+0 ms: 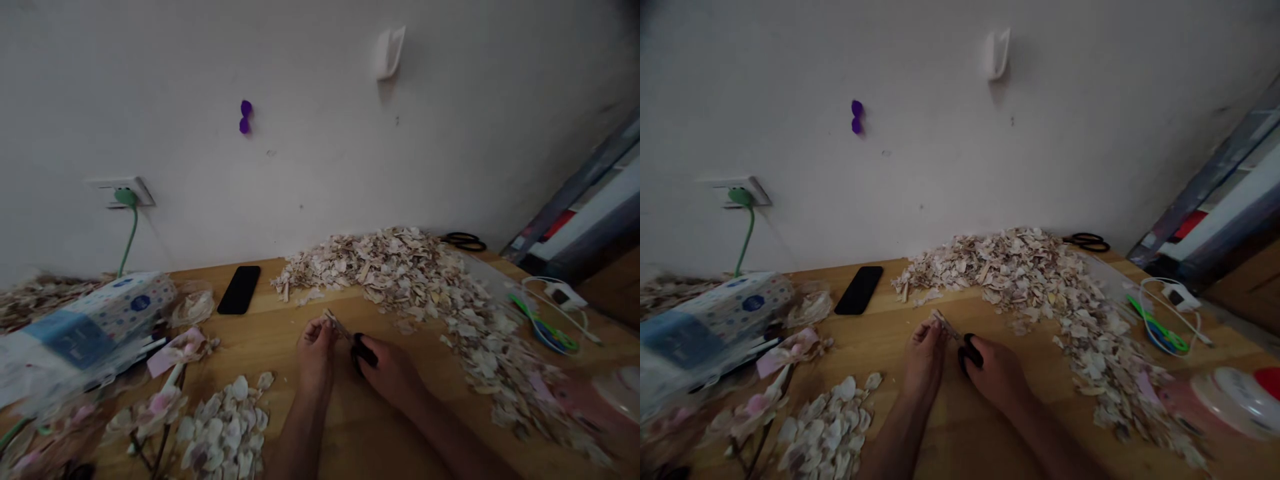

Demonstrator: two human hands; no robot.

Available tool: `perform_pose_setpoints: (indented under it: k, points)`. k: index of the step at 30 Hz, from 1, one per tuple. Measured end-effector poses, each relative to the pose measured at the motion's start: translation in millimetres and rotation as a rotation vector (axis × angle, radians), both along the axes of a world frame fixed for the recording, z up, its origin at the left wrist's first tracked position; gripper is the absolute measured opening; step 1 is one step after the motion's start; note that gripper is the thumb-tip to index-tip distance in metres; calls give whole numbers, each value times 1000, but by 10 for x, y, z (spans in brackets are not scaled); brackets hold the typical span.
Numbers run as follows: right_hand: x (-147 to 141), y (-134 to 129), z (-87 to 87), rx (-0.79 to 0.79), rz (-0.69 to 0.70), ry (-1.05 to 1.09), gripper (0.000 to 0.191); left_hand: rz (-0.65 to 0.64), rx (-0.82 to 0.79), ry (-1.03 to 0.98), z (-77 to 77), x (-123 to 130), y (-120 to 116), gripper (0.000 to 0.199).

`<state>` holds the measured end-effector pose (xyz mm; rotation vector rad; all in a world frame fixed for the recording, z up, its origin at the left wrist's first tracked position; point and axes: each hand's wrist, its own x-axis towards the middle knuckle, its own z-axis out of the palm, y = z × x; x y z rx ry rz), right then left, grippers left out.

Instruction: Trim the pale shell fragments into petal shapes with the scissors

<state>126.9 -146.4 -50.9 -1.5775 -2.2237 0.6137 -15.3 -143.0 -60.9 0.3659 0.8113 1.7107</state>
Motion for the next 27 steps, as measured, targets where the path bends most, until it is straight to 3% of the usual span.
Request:
perform_pose_setpoints:
  k: [27]
  points:
    - [22, -27, -21, 17, 9, 8, 24, -41, 14, 270, -95, -15, 6, 24]
